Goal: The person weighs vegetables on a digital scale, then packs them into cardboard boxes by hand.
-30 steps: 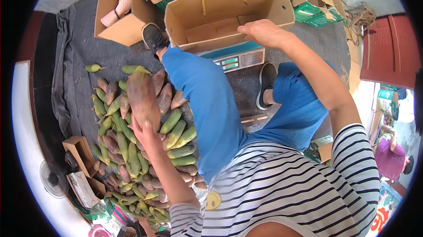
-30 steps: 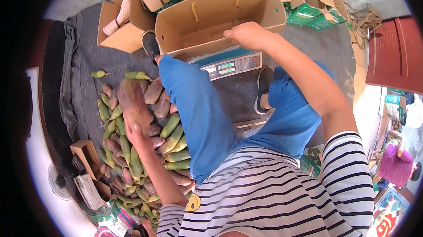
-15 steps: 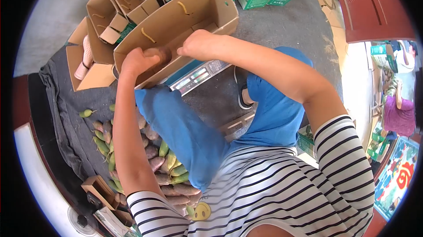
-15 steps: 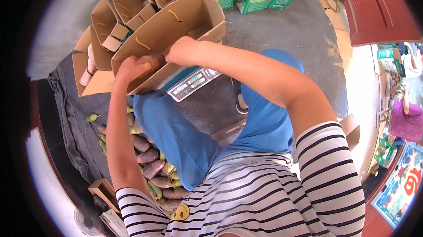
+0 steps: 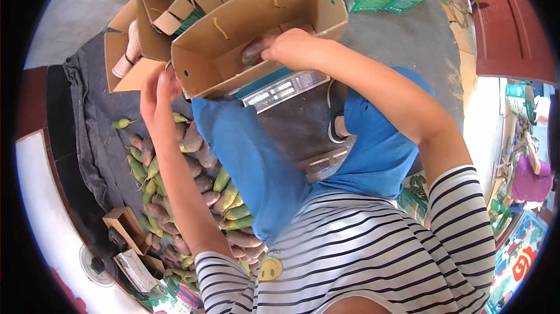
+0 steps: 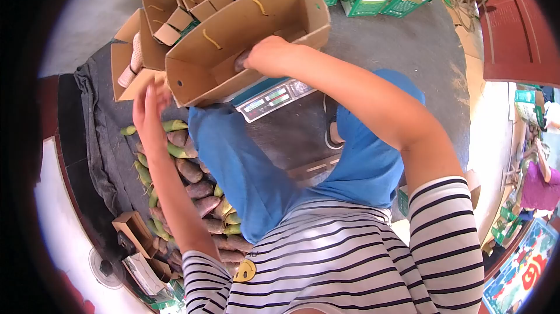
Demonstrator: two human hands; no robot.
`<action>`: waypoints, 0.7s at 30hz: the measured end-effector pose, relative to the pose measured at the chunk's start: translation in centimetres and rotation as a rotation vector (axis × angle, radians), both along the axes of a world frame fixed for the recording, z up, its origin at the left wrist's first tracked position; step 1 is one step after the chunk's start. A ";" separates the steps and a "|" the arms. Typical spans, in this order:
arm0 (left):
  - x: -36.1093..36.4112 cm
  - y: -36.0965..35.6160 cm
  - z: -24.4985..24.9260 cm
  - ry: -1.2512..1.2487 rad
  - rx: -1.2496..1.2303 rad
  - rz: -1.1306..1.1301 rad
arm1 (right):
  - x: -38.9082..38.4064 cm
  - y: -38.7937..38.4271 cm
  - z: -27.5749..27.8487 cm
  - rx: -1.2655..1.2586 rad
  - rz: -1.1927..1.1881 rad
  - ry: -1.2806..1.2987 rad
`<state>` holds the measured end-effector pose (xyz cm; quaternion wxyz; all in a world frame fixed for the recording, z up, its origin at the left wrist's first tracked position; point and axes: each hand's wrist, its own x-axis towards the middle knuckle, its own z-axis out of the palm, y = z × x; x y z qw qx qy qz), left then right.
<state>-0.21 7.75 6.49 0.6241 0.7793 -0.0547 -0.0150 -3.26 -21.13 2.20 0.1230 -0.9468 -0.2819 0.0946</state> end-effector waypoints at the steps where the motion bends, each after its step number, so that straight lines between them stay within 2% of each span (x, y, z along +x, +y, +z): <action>1: -1.3 2.2 -1.0 0.035 0.017 0.113 | 0.1 0.0 0.0 -0.010 -0.003 0.013; 2: -2.9 4.4 -2.4 0.070 0.033 0.228 | 0.1 0.0 0.0 -0.020 -0.005 0.027; 4: -6.0 9.8 -8.1 0.044 0.099 0.287 | 0.0 -0.2 0.1 -0.010 0.003 0.062; 6: -10.8 13.0 -12.2 0.356 0.267 0.317 | 0.0 -0.4 -0.4 0.012 0.008 0.045; 8: -16.2 16.5 -18.9 0.270 0.238 0.164 | 0.0 -0.7 -0.8 0.003 0.014 0.030; 9: -18.4 18.2 -23.5 0.334 0.239 0.134 | 0.1 -0.8 -0.8 -0.012 0.024 0.024; 10: -21.3 19.1 -25.7 0.408 0.244 0.118 | 0.2 -0.7 -1.1 -0.018 0.048 0.026; 11: -23.7 20.9 -28.0 0.511 0.335 0.035 | 0.3 -1.0 -1.5 0.095 -0.043 0.128; 12: -27.5 23.1 -33.0 0.530 0.267 0.132 | 0.7 -0.8 -0.6 -0.003 -0.057 0.216; 13: -29.6 23.9 -33.8 0.491 0.569 0.089 | 1.1 -1.3 -0.9 -0.090 0.060 0.089; 15: -30.2 21.1 -31.1 0.534 0.688 0.071 | 1.2 -1.5 -0.6 -0.019 0.074 0.072; 16: -31.0 21.0 -32.4 0.747 0.672 0.149 | 1.3 -1.4 -0.3 -0.013 0.079 0.126; 17: -28.7 16.9 -25.1 0.790 0.962 0.114 | 1.2 -1.0 -0.3 -0.006 0.084 0.125; 21: -30.4 17.4 -25.4 0.747 1.004 0.199 | 0.6 -0.2 0.2 0.003 0.042 0.129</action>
